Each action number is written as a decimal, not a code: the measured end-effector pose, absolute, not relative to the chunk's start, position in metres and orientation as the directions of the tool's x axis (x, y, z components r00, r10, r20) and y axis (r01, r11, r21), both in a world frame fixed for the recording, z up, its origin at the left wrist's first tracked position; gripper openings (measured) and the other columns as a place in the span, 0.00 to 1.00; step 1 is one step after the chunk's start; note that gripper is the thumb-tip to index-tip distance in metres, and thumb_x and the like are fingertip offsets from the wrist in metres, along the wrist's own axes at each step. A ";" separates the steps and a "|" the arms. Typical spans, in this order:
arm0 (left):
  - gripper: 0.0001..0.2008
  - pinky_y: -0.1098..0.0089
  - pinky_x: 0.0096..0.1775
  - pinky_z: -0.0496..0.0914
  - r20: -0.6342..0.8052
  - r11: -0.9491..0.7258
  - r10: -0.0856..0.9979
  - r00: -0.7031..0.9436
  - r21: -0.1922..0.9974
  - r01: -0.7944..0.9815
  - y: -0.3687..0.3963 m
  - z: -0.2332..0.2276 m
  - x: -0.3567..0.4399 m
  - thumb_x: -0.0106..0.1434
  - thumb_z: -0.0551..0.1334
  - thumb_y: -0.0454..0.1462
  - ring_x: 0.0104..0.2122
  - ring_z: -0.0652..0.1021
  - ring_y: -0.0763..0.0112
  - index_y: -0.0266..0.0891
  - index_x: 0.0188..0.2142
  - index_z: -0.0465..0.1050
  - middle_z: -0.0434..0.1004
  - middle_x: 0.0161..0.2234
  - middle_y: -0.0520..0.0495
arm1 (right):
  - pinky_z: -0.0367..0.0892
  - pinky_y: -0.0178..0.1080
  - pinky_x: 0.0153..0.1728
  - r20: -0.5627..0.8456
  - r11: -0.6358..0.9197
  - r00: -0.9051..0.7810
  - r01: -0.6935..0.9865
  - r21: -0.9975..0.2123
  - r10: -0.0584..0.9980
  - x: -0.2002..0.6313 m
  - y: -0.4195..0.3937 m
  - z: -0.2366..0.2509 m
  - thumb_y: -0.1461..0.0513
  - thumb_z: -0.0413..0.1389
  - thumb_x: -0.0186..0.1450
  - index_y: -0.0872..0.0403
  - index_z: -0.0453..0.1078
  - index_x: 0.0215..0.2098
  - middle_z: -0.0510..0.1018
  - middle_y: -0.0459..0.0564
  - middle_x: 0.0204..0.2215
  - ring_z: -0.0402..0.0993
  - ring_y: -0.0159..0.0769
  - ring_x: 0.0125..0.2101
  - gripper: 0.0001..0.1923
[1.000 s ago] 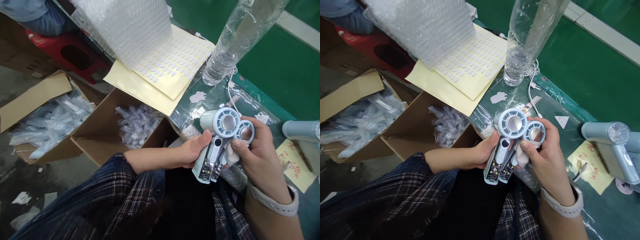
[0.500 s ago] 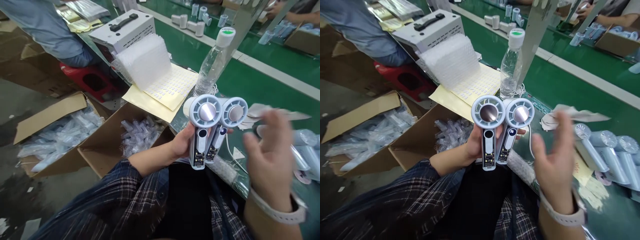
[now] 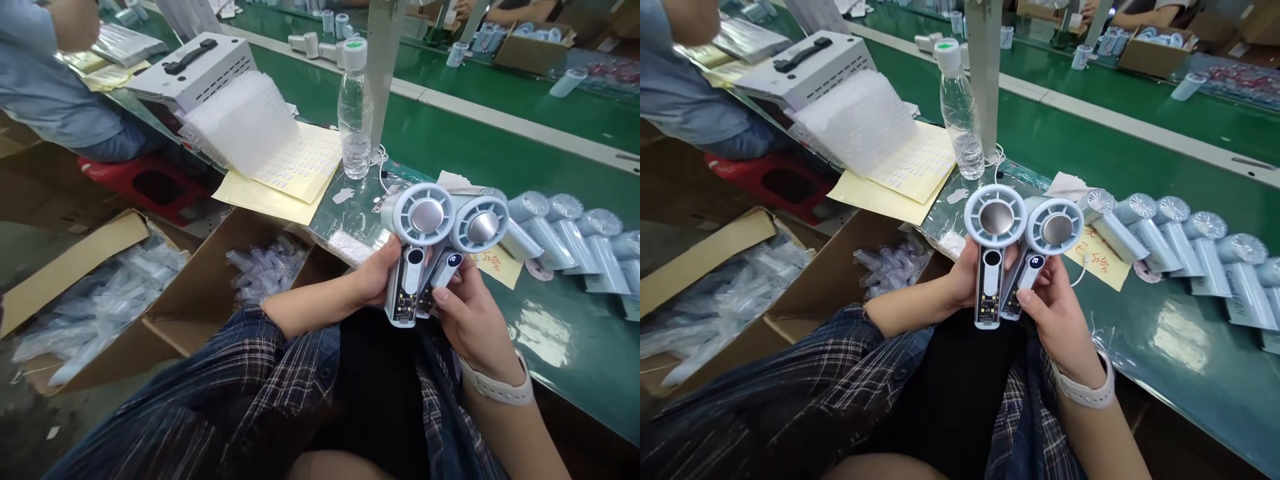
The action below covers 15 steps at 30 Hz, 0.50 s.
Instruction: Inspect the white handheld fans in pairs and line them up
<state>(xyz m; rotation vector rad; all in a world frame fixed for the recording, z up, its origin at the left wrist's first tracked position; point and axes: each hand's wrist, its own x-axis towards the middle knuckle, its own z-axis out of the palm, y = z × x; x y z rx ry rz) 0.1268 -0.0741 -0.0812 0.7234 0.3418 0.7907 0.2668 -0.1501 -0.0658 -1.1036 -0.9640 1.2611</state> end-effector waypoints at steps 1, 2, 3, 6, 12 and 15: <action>0.41 0.68 0.28 0.71 0.002 0.474 0.735 0.678 0.714 -0.515 -0.076 -0.082 0.127 0.45 0.65 0.76 0.25 0.73 0.69 0.40 0.27 0.68 0.70 0.22 0.51 | 0.79 0.42 0.47 -0.039 -0.023 0.068 -0.223 -0.975 0.997 0.271 -0.152 -0.066 0.53 0.71 0.64 0.41 0.76 0.57 0.80 0.46 0.43 0.79 0.38 0.41 0.24; 0.40 0.69 0.28 0.70 0.025 0.450 0.727 0.686 0.737 -0.504 -0.078 -0.083 0.127 0.48 0.65 0.75 0.24 0.72 0.71 0.40 0.28 0.69 0.70 0.23 0.51 | 0.79 0.44 0.49 -0.037 -0.021 0.063 -0.234 -0.972 0.997 0.274 -0.153 -0.067 0.53 0.71 0.64 0.42 0.76 0.56 0.81 0.48 0.45 0.80 0.40 0.43 0.23; 0.39 0.70 0.29 0.70 0.047 0.413 0.720 0.693 0.773 -0.482 -0.079 -0.082 0.127 0.50 0.65 0.73 0.24 0.72 0.72 0.39 0.30 0.71 0.72 0.24 0.51 | 0.79 0.46 0.50 -0.035 -0.014 0.080 -0.252 -0.968 0.996 0.278 -0.154 -0.069 0.52 0.71 0.64 0.42 0.76 0.56 0.82 0.49 0.48 0.81 0.41 0.44 0.23; 0.34 0.70 0.38 0.72 0.087 0.265 0.690 0.719 0.894 -0.362 -0.081 -0.075 0.124 0.56 0.69 0.67 0.32 0.76 0.70 0.37 0.37 0.76 0.77 0.31 0.49 | 0.80 0.48 0.51 -0.054 0.016 0.215 -0.313 -0.949 0.975 0.285 -0.158 -0.075 0.52 0.73 0.62 0.43 0.78 0.54 0.83 0.49 0.50 0.82 0.43 0.46 0.24; 0.37 0.65 0.45 0.75 -0.045 0.376 0.709 0.704 0.868 -0.323 -0.083 -0.056 0.124 0.58 0.72 0.61 0.40 0.79 0.66 0.42 0.57 0.71 0.79 0.42 0.46 | 0.83 0.45 0.38 -0.146 -0.005 0.322 -0.403 -0.915 0.936 0.296 -0.172 -0.075 0.50 0.77 0.55 0.47 0.82 0.47 0.87 0.51 0.43 0.85 0.45 0.38 0.24; 0.36 0.65 0.43 0.76 -0.111 0.500 0.677 0.727 0.795 -0.344 -0.083 -0.053 0.123 0.59 0.74 0.57 0.41 0.80 0.65 0.43 0.58 0.70 0.79 0.45 0.46 | 0.82 0.42 0.31 -0.115 0.053 0.395 -0.390 -0.919 0.911 0.296 -0.178 -0.066 0.47 0.80 0.48 0.49 0.83 0.42 0.87 0.49 0.36 0.84 0.43 0.31 0.28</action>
